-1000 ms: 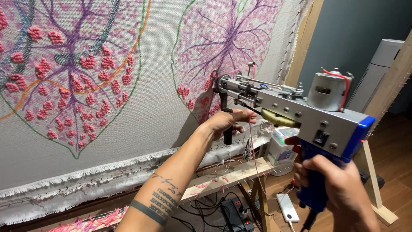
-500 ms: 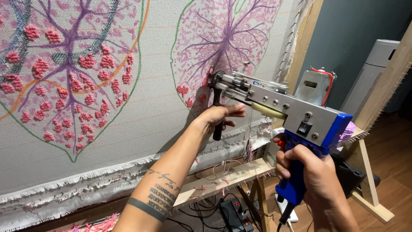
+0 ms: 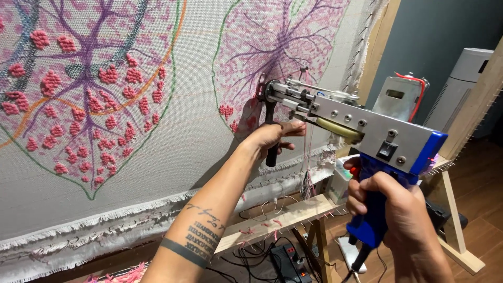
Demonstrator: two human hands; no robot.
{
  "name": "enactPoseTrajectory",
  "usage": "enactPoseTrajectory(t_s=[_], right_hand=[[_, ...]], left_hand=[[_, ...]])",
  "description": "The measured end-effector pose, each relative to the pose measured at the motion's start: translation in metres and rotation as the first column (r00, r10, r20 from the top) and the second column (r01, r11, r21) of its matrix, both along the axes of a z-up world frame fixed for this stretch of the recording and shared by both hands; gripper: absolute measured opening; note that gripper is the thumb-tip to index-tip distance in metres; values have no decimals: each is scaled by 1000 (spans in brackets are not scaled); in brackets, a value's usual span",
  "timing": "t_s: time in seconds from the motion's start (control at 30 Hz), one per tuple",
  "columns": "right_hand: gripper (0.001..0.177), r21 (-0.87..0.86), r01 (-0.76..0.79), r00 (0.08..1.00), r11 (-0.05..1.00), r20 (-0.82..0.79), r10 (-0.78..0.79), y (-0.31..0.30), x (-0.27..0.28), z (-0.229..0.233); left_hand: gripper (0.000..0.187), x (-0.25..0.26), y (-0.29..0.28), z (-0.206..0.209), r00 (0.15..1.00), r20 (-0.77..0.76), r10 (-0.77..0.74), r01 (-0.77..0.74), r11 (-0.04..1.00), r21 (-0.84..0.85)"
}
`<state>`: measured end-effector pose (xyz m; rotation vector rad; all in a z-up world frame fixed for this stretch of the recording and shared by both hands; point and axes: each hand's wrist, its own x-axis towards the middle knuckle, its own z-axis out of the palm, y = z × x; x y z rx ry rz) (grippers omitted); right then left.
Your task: Using a tufting gun to apply pink and purple yarn into a leaf design on a rug canvas.
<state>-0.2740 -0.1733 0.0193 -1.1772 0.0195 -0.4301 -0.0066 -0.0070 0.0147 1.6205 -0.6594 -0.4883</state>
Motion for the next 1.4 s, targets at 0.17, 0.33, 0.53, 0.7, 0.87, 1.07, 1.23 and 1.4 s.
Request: enactPoseTrajectory(t_s=[0.17,0.33,0.53,0.7,0.87,1.07,1.23,1.4], right_hand=[[21,-9,-111,990,994,86,111,-49,-1,-33],[19,-50,-90,988,995,117,95,-91,-21,-53],[35,-49,-37,999,998,25,39,-136,-37,-70],[51,-62,-97,995,993,22,98,-162,-48,-75],[52,-49,-65,998,997,-15,65,-157,-59,-67],[44,-23,-111,994,994,3,111,-144,-50,-70],[36,-92,14,999,996,-39,-18,-116,-41,-57],[43,-145,29,1000,989,0,-29,-96,-39,-43]], left_hand=[[61,-26,-6,10,999,-1,-48,48,993,-107],[63,-49,-18,11,969,58,-239,246,949,-196],[46,-29,-54,-19,952,96,-289,301,943,-143],[48,-59,-60,6,902,240,-358,389,916,-95],[43,-58,-60,7,849,309,-428,465,884,-53],[49,-60,-50,-9,908,243,-341,368,927,-73],[58,-68,-39,-8,972,67,-224,229,970,-79],[61,-62,-34,-13,982,52,-181,186,975,-120]])
